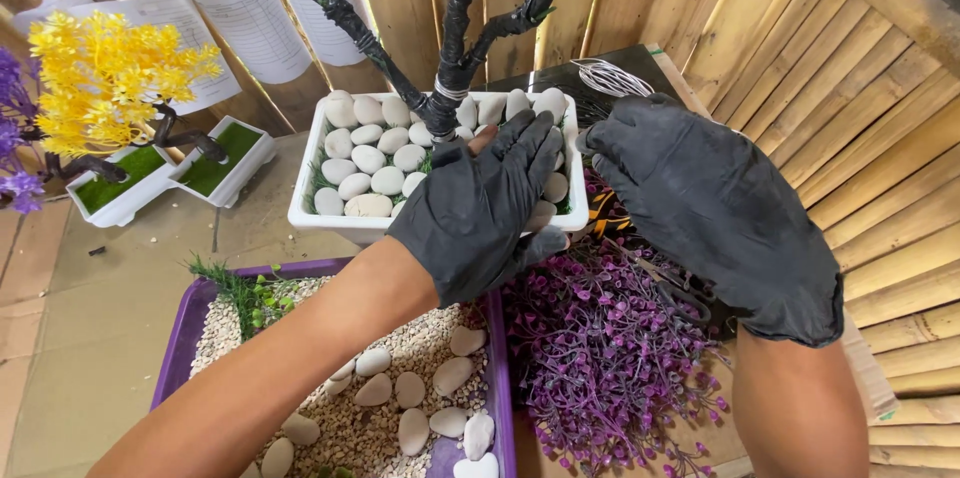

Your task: The person arranges white pebbles and small green plants into a rectangular white planter containing a black tree trunk. They carefully place the stones and plants by hand to create a decorative surface within the container.

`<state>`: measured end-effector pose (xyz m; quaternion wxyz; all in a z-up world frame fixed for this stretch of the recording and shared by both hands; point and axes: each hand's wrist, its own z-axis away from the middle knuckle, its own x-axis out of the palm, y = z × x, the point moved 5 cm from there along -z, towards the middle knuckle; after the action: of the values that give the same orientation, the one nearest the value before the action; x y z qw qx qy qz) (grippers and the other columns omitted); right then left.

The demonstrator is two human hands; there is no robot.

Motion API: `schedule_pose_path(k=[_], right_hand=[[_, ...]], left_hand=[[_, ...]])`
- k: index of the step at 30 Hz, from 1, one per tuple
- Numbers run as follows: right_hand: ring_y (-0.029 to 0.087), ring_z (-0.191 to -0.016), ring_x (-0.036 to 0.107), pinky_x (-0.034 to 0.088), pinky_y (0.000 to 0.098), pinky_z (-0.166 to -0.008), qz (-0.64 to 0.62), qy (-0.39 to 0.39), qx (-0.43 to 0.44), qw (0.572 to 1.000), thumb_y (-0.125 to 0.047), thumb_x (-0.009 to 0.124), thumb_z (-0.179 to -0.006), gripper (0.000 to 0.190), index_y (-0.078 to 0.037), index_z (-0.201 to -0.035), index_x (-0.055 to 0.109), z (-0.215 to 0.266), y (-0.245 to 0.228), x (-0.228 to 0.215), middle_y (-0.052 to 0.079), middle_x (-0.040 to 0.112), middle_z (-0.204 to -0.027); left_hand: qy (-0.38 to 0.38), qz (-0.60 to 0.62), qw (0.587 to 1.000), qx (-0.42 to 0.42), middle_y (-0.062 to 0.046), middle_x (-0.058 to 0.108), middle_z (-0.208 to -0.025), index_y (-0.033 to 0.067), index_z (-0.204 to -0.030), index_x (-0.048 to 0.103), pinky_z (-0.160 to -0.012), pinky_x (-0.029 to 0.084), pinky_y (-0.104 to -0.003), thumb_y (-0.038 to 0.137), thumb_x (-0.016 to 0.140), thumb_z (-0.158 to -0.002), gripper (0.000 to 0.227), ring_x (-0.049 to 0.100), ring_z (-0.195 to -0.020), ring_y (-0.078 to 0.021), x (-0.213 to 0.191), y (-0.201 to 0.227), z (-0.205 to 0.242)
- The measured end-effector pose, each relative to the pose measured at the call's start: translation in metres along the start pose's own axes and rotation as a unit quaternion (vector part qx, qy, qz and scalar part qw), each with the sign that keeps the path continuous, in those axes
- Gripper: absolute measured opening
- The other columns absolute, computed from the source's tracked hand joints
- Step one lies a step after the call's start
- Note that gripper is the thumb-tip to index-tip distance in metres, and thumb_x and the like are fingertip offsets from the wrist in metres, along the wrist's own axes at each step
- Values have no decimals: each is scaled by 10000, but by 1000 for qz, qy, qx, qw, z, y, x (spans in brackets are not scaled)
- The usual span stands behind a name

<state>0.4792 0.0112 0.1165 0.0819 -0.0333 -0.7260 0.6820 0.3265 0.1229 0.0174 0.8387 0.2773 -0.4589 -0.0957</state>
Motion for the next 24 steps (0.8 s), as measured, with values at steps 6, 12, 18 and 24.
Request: schedule_pose_path(k=[6,12,18,24], right_hand=[[279,-965,677,530,438,-747,627,-44,-220,746,-270,552,-1048,251,-118,-1195,689,-1,-36,41,49,687,-1104],[246,-927,608,514,423,-778,711,-95,-264,645,-161,478,-1071,183,-118,-988,636,6,-37,46,32,619,-1003],[330,-1079,655,531,519,-744,665,-30,-244,705,-281,597,-1019,271,-116,-1225,660,-3,-32,56,69,664,-1172],[416,-1502,395,290,491,-1286,578,-90,-378,718,-345,646,-994,721,21,-1558,385,-8,9,83,259,427,-1596]], left_hand=[[22,-591,670,448,-229,619,-1287,27,-1350,567,-1028,497,-555,512,541,-1013,591,613,-1152,-400,19,25,58],[42,-802,253,540,-301,491,-1528,-68,-1474,421,-1253,354,-551,415,552,-1052,655,524,-1436,-446,26,5,115],[148,-850,213,458,-210,606,-1443,22,-1370,577,-1161,420,-534,343,659,-970,519,587,-1356,-391,-14,28,163],[149,-838,182,491,-158,590,-1490,58,-1450,530,-1172,448,-493,280,630,-1022,492,632,-1339,-338,-48,40,177]])
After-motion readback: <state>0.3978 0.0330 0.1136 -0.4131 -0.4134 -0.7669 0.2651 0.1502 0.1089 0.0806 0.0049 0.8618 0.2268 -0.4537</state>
